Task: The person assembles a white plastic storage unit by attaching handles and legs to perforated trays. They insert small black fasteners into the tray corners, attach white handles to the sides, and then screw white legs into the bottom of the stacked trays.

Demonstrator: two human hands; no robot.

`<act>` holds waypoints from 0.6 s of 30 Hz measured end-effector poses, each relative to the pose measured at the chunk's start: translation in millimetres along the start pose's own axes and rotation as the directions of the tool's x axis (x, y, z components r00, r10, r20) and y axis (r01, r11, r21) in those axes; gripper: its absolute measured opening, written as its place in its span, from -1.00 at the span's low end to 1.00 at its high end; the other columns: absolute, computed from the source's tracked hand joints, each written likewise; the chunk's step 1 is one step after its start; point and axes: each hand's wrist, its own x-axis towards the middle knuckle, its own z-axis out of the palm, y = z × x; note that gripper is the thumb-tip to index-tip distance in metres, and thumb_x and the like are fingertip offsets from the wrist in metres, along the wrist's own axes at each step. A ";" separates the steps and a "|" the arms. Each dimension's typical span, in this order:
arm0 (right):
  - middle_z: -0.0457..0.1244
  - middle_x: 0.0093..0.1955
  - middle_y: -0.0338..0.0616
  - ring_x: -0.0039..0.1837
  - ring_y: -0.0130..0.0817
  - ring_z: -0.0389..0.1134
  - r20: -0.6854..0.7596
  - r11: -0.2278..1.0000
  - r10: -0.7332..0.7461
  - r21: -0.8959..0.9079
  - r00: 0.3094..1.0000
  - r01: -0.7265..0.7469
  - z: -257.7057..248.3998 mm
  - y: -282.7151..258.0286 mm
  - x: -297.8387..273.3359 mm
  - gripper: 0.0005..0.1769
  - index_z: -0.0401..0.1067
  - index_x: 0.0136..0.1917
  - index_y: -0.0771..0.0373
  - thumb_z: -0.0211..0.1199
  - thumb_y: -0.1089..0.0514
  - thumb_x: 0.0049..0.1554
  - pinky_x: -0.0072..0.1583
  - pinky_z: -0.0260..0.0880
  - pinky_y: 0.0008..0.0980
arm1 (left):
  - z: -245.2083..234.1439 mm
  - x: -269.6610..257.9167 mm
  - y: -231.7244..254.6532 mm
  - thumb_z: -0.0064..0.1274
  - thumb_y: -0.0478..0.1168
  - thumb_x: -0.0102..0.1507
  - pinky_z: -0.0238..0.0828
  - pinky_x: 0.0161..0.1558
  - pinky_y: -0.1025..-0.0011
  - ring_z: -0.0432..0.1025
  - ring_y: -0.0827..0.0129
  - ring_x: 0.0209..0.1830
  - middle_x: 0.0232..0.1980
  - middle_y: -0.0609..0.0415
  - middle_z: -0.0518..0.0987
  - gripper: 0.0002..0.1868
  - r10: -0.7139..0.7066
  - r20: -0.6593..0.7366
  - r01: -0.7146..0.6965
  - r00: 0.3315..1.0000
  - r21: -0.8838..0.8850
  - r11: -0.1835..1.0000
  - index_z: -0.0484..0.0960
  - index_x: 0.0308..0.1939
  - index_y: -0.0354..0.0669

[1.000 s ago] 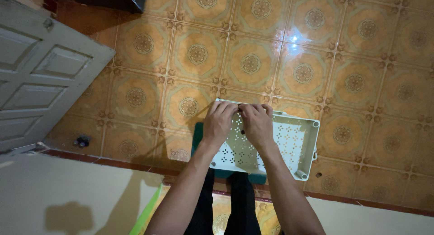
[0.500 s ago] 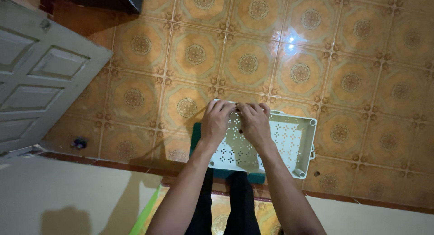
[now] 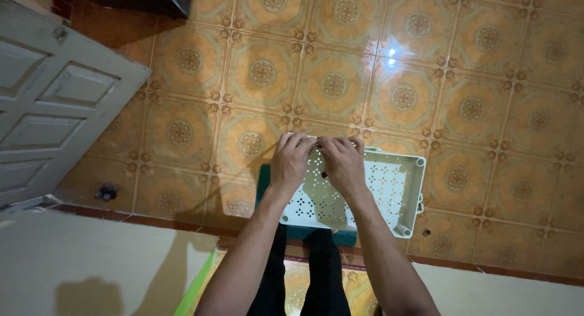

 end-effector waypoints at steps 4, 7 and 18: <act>0.42 0.03 -0.25 0.15 -0.29 0.38 0.013 0.999 0.033 -0.011 0.999 -0.033 -0.1 0.2 2.1 -0.74 0.50 0.14 0.11 0.29 0.22 0.15 0.28 0.10 -0.12 | 0.6 0.7 -1.5 0.11 -0.31 0.27 0.41 0.09 0.25 0.43 0.14 0.08 0.01 0.12 0.61 -0.79 -0.001 -0.004 0.001 1.000 0.002 1.000 0.69 -0.01 -0.11; 0.42 0.02 -0.27 0.12 -0.31 0.40 -0.008 0.999 0.037 0.011 0.999 -0.036 -0.2 2.6 3.2 -0.74 0.51 0.14 0.09 0.30 0.20 0.16 0.25 0.14 -0.15 | 1.4 0.2 -3.1 0.10 -0.34 0.27 0.42 0.11 0.24 0.43 0.15 0.08 0.00 0.13 0.61 -0.79 -0.004 -0.019 0.004 1.000 -0.030 1.000 0.70 -0.02 -0.11; 0.41 0.01 -0.20 0.14 -0.26 0.40 0.065 0.998 0.050 0.043 0.997 -0.053 -6.9 -4.0 8.3 -0.64 0.43 0.26 0.12 0.25 0.25 0.18 0.17 0.14 -0.14 | 1.6 -0.1 -4.6 0.10 -0.38 0.25 0.43 0.10 0.24 0.43 0.16 0.07 -0.01 0.13 0.62 -0.74 0.028 -0.036 -0.029 0.999 -0.037 0.999 0.69 0.00 -0.13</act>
